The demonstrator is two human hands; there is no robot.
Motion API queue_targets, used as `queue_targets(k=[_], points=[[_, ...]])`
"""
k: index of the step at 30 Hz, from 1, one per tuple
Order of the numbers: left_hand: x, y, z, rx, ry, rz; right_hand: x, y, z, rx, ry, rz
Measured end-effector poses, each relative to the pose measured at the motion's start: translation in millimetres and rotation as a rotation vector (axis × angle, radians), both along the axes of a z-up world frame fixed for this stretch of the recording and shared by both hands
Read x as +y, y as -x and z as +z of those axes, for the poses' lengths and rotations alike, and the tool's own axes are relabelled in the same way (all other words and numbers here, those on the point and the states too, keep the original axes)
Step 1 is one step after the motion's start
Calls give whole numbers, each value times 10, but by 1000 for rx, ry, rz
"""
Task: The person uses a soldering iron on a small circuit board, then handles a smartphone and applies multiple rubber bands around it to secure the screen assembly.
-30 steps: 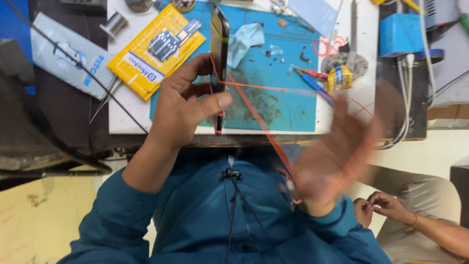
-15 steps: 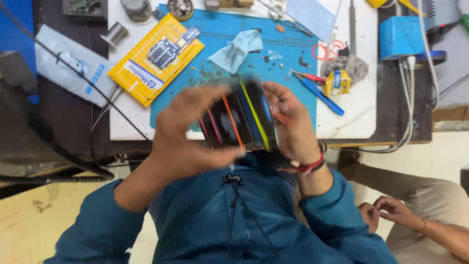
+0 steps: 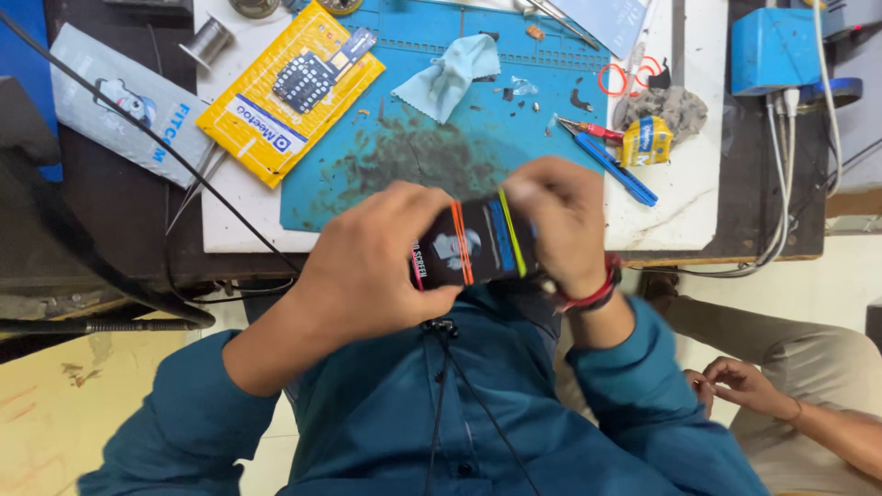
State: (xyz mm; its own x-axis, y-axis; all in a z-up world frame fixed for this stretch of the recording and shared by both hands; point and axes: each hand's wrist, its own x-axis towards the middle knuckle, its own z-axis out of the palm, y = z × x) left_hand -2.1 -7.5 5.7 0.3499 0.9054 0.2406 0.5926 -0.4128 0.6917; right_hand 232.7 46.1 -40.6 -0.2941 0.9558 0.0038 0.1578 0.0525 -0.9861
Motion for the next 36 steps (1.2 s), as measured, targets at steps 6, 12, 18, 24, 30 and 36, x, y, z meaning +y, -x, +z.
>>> queue_targets(k=[6, 12, 18, 24, 30, 36], points=[[63, 33, -160, -497, 455, 108, -553, 188, -260, 67, -501, -242], [28, -36, -210, -628, 649, 112, -538, 223, -121, -21, -579, -128], [11, -44, -202, -663, 674, 119, -538, 224, -101, -35, -589, -104], [-3, -67, -160, -641, 717, 158, -486, 146, -102, -105, -623, -44], [-74, -81, -118, -469, 551, 232, -431, 86, -63, -219, -829, -1], [-89, -56, -114, -285, 363, 236, -447, 57, -173, -278, -935, -22]])
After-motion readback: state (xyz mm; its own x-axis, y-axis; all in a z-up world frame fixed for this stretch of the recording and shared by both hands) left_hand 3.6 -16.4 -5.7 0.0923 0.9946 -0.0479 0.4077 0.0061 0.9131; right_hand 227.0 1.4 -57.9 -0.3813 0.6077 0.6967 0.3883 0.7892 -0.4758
